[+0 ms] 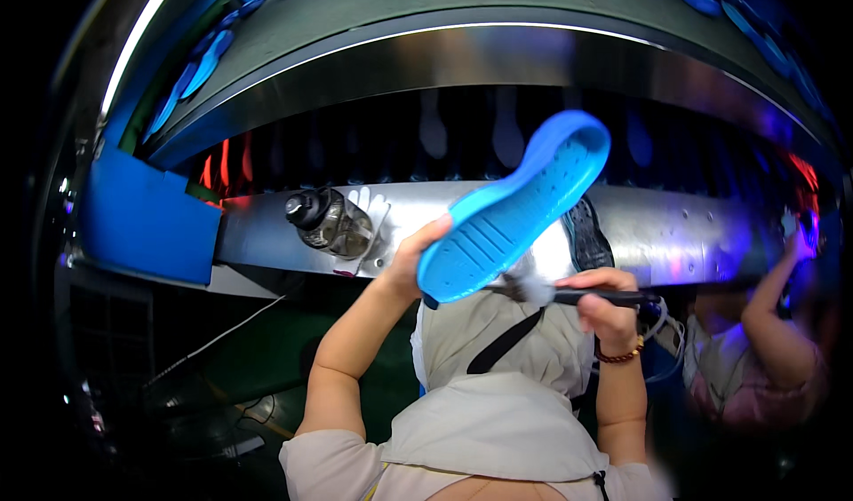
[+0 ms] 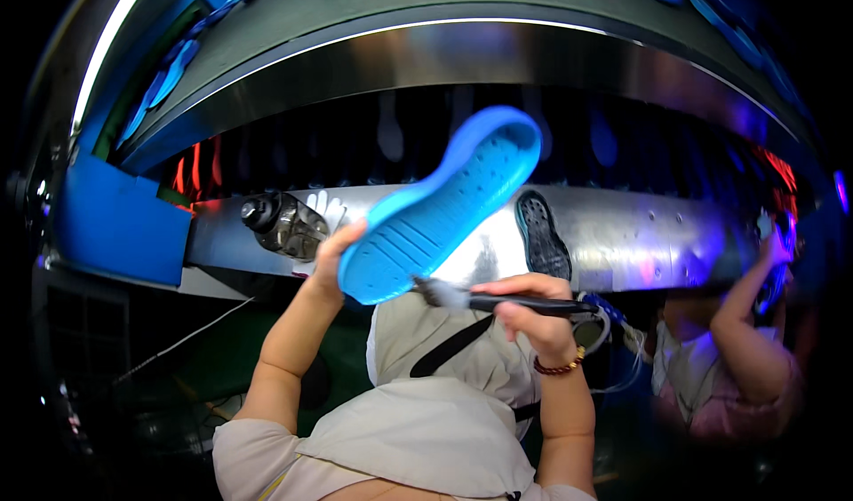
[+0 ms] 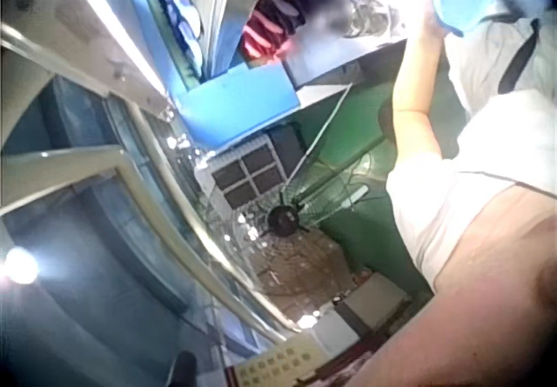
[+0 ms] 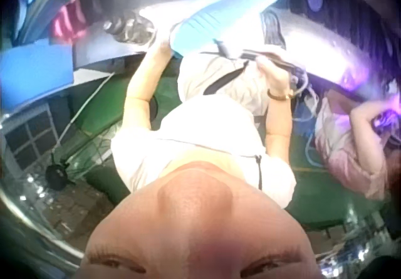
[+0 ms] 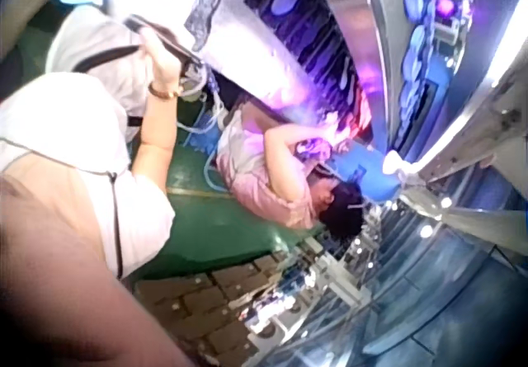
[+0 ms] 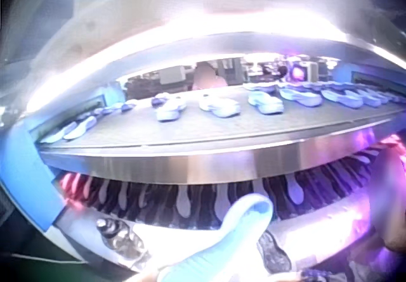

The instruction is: The person applies adhesive to blue shoe insoles using a brush, picking them up from a conveyor belt and placing them back after coating the underside.

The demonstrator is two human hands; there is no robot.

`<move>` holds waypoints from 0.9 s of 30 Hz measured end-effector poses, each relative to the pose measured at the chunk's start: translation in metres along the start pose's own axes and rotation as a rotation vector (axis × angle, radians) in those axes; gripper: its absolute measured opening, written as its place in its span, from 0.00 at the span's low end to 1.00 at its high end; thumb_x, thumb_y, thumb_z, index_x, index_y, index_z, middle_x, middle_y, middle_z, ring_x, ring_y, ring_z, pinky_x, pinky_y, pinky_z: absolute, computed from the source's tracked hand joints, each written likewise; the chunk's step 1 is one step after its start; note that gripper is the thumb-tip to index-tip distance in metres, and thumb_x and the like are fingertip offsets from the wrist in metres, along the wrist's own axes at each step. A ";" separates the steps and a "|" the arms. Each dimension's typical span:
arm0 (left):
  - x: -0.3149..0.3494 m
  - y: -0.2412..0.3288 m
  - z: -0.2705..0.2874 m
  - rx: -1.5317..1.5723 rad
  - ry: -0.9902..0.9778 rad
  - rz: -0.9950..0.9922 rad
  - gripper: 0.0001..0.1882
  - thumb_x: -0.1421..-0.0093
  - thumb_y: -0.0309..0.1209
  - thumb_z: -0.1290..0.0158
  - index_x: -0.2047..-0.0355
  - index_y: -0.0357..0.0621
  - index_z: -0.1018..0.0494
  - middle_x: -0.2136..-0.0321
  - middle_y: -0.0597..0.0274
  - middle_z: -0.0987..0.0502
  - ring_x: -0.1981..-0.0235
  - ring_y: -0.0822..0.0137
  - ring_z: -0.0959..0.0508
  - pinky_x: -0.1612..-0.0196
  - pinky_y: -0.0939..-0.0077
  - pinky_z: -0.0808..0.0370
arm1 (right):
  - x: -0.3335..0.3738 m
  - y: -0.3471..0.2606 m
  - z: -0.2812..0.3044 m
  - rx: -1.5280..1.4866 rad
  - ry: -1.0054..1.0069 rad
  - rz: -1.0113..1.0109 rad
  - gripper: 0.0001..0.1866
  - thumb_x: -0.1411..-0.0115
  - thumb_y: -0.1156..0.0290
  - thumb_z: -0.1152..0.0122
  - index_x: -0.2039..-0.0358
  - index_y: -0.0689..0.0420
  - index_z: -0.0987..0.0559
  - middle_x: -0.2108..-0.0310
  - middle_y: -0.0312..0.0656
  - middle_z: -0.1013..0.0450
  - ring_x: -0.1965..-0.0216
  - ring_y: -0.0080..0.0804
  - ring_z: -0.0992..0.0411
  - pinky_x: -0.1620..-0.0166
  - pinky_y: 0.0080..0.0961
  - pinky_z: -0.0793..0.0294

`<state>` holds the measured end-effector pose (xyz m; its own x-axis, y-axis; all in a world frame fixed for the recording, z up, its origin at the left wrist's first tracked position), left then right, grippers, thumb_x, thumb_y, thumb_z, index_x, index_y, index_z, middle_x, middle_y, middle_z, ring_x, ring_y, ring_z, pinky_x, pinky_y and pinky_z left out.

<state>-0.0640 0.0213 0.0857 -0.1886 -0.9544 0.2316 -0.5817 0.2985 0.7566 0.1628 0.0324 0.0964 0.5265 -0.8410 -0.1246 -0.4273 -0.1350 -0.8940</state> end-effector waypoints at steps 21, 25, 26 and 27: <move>-0.144 0.306 0.043 -0.680 0.663 -0.954 0.35 0.48 0.43 0.48 0.46 0.33 0.43 0.47 0.46 0.39 0.44 0.58 0.40 0.43 0.68 0.44 | 0.009 0.045 0.066 -0.247 0.326 -0.033 0.11 0.46 0.76 0.47 0.61 0.64 0.29 0.61 0.50 0.29 0.71 0.26 0.29 0.65 0.19 0.29; -0.176 0.328 0.026 -1.388 0.957 -1.311 0.39 0.53 0.40 0.46 0.45 0.31 0.46 0.45 0.42 0.43 0.44 0.52 0.40 0.44 0.69 0.42 | 0.012 0.048 0.064 -0.187 0.365 -0.047 0.13 0.49 0.80 0.45 0.61 0.65 0.29 0.60 0.50 0.29 0.68 0.28 0.29 0.62 0.20 0.29; -0.180 0.328 0.023 -1.452 0.983 -1.286 0.38 0.53 0.39 0.47 0.44 0.35 0.48 0.43 0.45 0.46 0.43 0.52 0.42 0.43 0.66 0.44 | 0.015 0.051 0.067 -0.196 0.362 -0.040 0.13 0.50 0.81 0.45 0.61 0.65 0.29 0.60 0.50 0.29 0.68 0.29 0.29 0.62 0.21 0.29; -0.187 0.325 0.022 -1.564 1.039 -1.244 0.38 0.52 0.41 0.48 0.43 0.41 0.47 0.42 0.49 0.48 0.41 0.53 0.46 0.42 0.62 0.46 | 0.017 0.054 0.069 -0.205 0.358 -0.035 0.13 0.50 0.81 0.45 0.61 0.66 0.29 0.60 0.51 0.29 0.69 0.29 0.29 0.62 0.21 0.28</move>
<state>-0.2352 0.2965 0.2744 0.3124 -0.4308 -0.8466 0.9376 -0.0030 0.3476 0.1999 0.0473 0.0164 0.2697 -0.9584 0.0937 -0.5703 -0.2375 -0.7863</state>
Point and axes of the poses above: each hand's wrist, its own x-axis away from the middle knuckle, its own z-axis out of the back of the hand, y = z × x, the point moved 5 cm from there along -x, towards the middle knuckle
